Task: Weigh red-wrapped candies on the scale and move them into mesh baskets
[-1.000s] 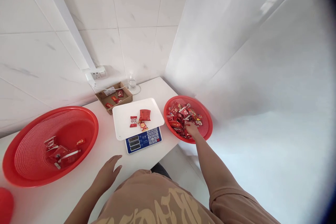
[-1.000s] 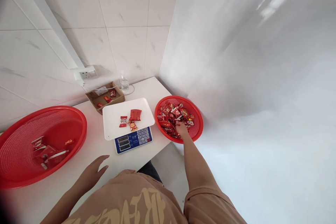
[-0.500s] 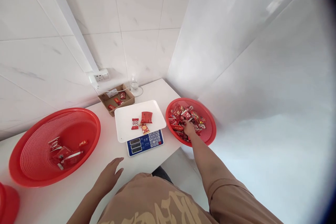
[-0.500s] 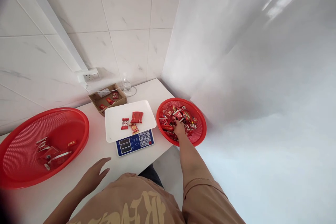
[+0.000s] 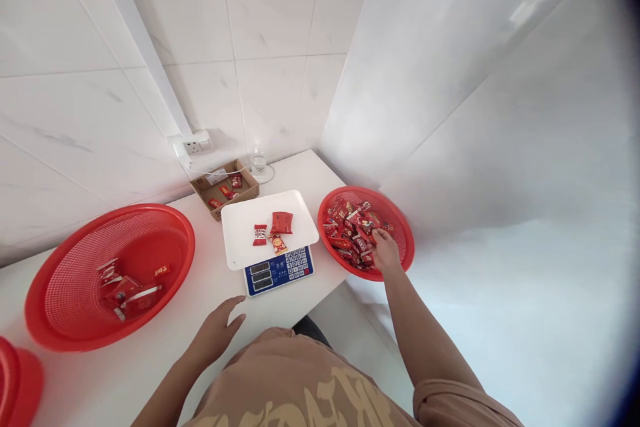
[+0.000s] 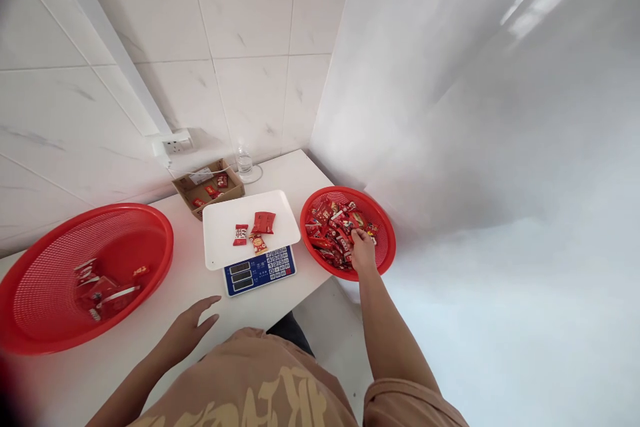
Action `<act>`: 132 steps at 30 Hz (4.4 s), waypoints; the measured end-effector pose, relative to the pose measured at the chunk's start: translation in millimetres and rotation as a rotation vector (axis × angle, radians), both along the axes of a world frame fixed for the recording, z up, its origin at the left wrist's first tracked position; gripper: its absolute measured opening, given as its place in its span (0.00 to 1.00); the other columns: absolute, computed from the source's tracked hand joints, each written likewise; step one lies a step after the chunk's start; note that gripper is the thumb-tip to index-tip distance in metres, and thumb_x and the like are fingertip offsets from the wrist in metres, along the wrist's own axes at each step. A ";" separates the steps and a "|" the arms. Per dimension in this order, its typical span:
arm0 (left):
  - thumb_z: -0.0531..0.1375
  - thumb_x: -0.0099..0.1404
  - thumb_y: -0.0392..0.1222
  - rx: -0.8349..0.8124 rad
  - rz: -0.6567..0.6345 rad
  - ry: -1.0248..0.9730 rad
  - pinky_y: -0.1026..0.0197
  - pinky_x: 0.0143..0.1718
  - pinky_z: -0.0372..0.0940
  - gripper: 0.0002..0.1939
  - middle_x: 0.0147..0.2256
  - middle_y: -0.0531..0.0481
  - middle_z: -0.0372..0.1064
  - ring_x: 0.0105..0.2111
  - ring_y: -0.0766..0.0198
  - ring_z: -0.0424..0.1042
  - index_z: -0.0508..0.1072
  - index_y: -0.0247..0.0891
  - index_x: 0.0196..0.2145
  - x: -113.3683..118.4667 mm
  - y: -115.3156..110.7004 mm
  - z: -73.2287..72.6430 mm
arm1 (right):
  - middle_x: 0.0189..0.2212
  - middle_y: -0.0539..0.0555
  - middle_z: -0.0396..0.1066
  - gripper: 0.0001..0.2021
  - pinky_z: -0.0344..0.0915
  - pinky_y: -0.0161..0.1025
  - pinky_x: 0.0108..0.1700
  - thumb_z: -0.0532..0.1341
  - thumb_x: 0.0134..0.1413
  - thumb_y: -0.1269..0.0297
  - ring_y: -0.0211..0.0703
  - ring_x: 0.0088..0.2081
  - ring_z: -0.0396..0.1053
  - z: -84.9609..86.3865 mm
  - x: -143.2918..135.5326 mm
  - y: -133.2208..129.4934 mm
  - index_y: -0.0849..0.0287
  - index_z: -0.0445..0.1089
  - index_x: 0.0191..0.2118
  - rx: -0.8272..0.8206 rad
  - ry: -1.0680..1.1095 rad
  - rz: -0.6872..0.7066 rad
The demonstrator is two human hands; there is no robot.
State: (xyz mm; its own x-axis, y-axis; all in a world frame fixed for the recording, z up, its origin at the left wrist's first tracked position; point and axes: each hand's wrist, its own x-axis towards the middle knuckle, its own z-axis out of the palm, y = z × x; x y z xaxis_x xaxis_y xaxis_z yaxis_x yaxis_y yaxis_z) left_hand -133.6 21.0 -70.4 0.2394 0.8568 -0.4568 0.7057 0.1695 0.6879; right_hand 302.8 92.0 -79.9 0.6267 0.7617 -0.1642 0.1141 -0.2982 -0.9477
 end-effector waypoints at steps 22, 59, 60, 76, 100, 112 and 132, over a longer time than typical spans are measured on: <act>0.64 0.53 0.44 -0.544 0.661 -0.812 0.59 0.38 0.66 0.19 0.40 0.45 0.71 0.36 0.64 0.72 0.64 0.40 0.41 33.7 -8.5 32.2 | 0.40 0.52 0.68 0.20 0.68 0.37 0.44 0.62 0.47 0.63 0.38 0.42 0.69 25.8 -184.9 -0.7 0.50 0.60 0.48 -0.114 0.760 0.386; 0.60 0.50 0.41 -0.385 0.536 -0.578 0.60 0.38 0.64 0.24 0.40 0.47 0.68 0.37 0.63 0.67 0.65 0.40 0.47 26.5 -17.7 10.6 | 0.38 0.55 0.72 0.15 0.67 0.34 0.35 0.65 0.46 0.58 0.36 0.33 0.70 23.0 -214.0 -27.2 0.58 0.69 0.41 -0.418 0.534 0.682; 0.60 0.49 0.40 -0.396 0.525 -0.580 0.60 0.38 0.64 0.25 0.40 0.47 0.68 0.37 0.63 0.68 0.65 0.40 0.47 27.2 -17.9 10.9 | 0.36 0.54 0.72 0.15 0.66 0.34 0.35 0.64 0.46 0.58 0.36 0.32 0.70 20.2 -215.2 -36.0 0.59 0.69 0.40 -0.458 0.511 0.759; 0.61 0.51 0.44 -0.379 0.374 -0.543 0.57 0.40 0.66 0.20 0.35 0.48 0.68 0.36 0.61 0.69 0.68 0.36 0.43 33.8 -18.0 12.4 | 0.21 0.47 0.65 0.06 0.53 0.30 0.25 0.59 0.45 0.63 0.33 0.24 0.59 10.5 -221.9 -75.3 0.60 0.69 0.27 -0.502 0.046 1.213; 0.60 0.51 0.52 -0.323 0.300 -0.530 0.58 0.37 0.63 0.17 0.28 0.51 0.71 0.30 0.62 0.70 0.70 0.36 0.32 34.1 -17.3 16.3 | 0.19 0.47 0.65 0.13 0.53 0.31 0.27 0.59 0.47 0.56 0.33 0.24 0.58 4.3 -222.4 -77.2 0.61 0.73 0.26 -0.403 0.065 1.261; 0.53 0.54 0.54 -0.104 0.178 -0.261 0.62 0.27 0.54 0.16 0.19 0.56 0.59 0.23 0.66 0.58 0.62 0.39 0.20 30.6 -16.1 13.4 | 0.19 0.47 0.62 0.17 0.52 0.30 0.25 0.57 0.49 0.51 0.32 0.23 0.56 11.0 -223.9 -77.7 0.62 0.72 0.27 -0.418 0.069 1.317; 0.48 0.57 0.64 -0.264 0.061 -0.323 0.63 0.28 0.54 0.26 0.21 0.55 0.59 0.23 0.66 0.57 0.67 0.38 0.24 28.5 -16.6 36.7 | 0.22 0.47 0.65 0.17 0.55 0.30 0.29 0.56 0.51 0.51 0.33 0.26 0.58 25.1 -225.6 -76.8 0.62 0.71 0.29 -0.358 0.132 1.389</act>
